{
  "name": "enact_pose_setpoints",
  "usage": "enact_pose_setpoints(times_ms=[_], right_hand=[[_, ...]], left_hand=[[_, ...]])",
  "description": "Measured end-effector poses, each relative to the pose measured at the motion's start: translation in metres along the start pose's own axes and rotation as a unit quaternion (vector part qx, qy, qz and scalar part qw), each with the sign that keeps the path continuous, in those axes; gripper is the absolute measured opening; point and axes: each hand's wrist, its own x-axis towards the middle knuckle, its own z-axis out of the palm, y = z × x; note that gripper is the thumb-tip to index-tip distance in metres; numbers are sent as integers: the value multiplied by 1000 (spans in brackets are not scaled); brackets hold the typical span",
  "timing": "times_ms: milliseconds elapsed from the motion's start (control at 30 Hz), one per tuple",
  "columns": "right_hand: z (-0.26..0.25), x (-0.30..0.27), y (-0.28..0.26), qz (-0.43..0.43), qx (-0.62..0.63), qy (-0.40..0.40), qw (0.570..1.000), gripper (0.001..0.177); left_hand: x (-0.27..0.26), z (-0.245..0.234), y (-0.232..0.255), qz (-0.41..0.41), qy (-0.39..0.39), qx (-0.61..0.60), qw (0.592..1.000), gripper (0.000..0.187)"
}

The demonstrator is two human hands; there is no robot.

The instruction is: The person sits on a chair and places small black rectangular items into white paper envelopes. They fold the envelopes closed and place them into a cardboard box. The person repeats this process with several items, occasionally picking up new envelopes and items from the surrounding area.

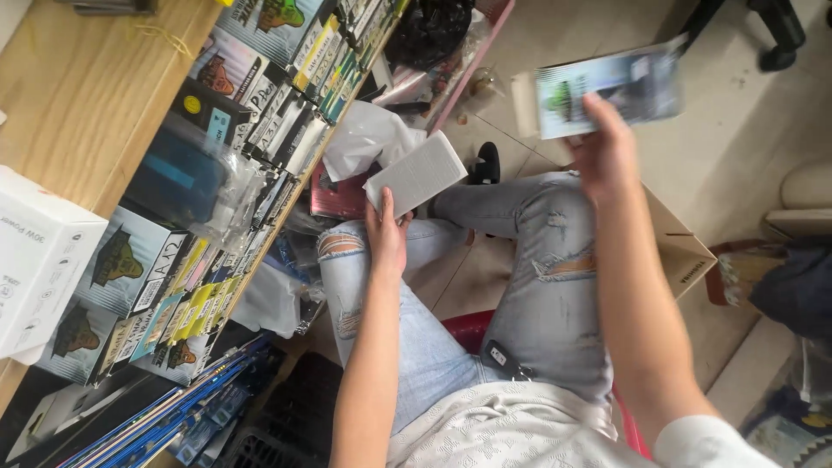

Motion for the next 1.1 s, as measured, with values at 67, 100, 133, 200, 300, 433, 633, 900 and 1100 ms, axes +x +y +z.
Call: enact_pose_setpoints(times_ms=[67, 100, 133, 200, 300, 433, 633, 900, 1100], right_hand=[[-28, 12, -23, -6, -6, 4, 1000, 24], [-45, 16, -36, 15, 19, 28, 999, 30], [-63, 19, -49, 36, 44, 54, 997, 40], [-109, 13, -59, 46, -105, 58, 992, 41], [-140, -20, -82, 84, -451, 58, 887, 50], [-216, -41, -79, 230, -674, 47, 701, 43], [-190, -83, -55, 436, -676, 73, 589, 85], [-410, -40, 89, 345, -694, 136, 617, 69], [-466, -40, 130, 272, -688, 142, 657, 82]], left_hand=[[4, -3, -2, 5, -2, 14, 1000, 51], [7, -4, -3, -2, -8, 20, 1000, 57], [9, -6, -4, -9, -13, 26, 1000, 63], [12, -7, -6, -4, -17, 22, 1000, 63], [9, -4, -4, -6, -15, 31, 999, 64], [9, -3, -5, -11, -13, 51, 999, 65], [8, -2, -8, 0, -28, 67, 997, 67], [13, -7, -14, 1, -13, 73, 997, 65], [-5, 5, -5, 31, -17, 96, 995, 51]])
